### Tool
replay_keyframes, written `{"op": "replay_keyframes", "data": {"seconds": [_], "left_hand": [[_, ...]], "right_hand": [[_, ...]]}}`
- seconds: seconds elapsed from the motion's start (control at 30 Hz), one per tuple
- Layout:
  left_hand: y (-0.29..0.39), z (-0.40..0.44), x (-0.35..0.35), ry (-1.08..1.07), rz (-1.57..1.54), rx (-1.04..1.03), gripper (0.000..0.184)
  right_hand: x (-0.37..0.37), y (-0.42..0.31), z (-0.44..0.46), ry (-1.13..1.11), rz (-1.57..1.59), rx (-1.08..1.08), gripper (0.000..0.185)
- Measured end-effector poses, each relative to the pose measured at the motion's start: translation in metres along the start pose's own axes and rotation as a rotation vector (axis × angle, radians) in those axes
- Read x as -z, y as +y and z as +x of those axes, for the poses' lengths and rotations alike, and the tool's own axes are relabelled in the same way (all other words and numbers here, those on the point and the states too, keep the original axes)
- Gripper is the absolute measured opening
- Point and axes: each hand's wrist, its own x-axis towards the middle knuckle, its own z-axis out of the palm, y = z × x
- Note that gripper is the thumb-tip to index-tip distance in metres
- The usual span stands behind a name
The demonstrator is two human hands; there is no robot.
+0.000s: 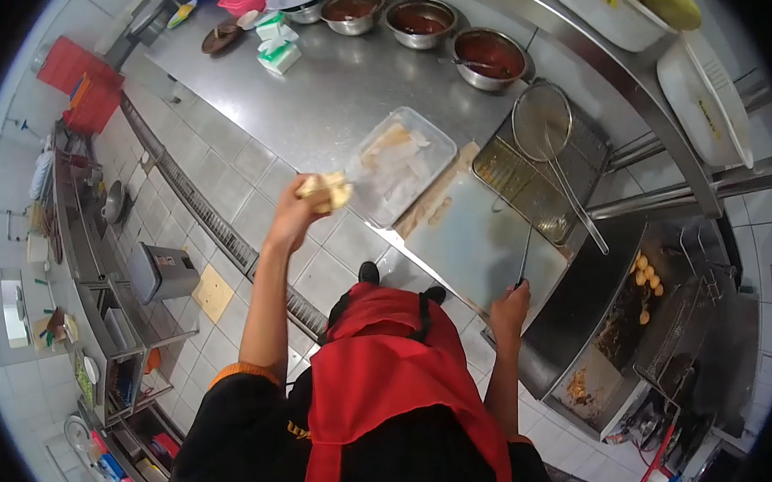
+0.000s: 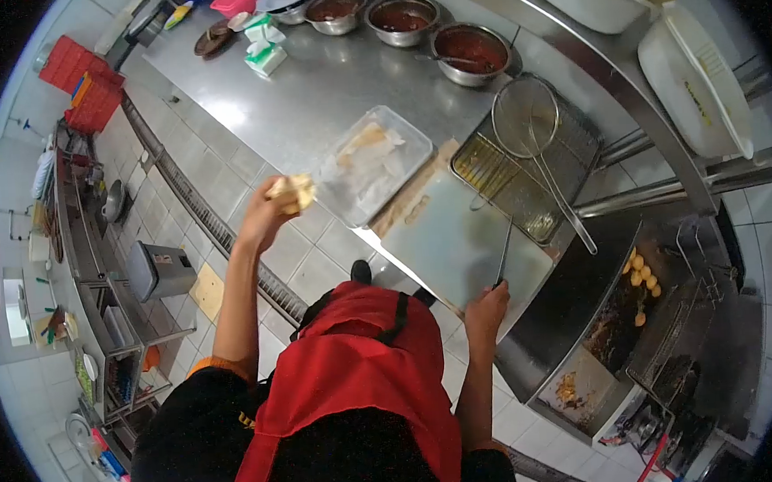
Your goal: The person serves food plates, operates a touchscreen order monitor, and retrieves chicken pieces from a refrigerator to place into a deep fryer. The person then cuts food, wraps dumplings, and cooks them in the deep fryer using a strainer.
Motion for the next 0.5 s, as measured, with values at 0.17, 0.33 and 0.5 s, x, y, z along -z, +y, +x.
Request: {"op": "replay_keyframes", "data": {"seconds": [0.17, 0.33, 0.5], "left_hand": [[-0.043, -0.008, 0.031, 0.175, -0.240, 0.108, 0.036], [-0.069, 0.013, 0.021, 0.008, -0.581, 0.108, 0.036], [-0.081, 0.031, 0.010, -0.090, -0.667, 0.123, 0.035]], "right_hand": [[0.026, -0.040, 0.012, -0.003, -0.342, -0.043, 0.050], [-0.024, -0.140, 0.083, -0.083, 0.375, 0.318, 0.045], [-0.090, -0.192, 0.185, -0.122, 0.175, 0.328, 0.047]]}}
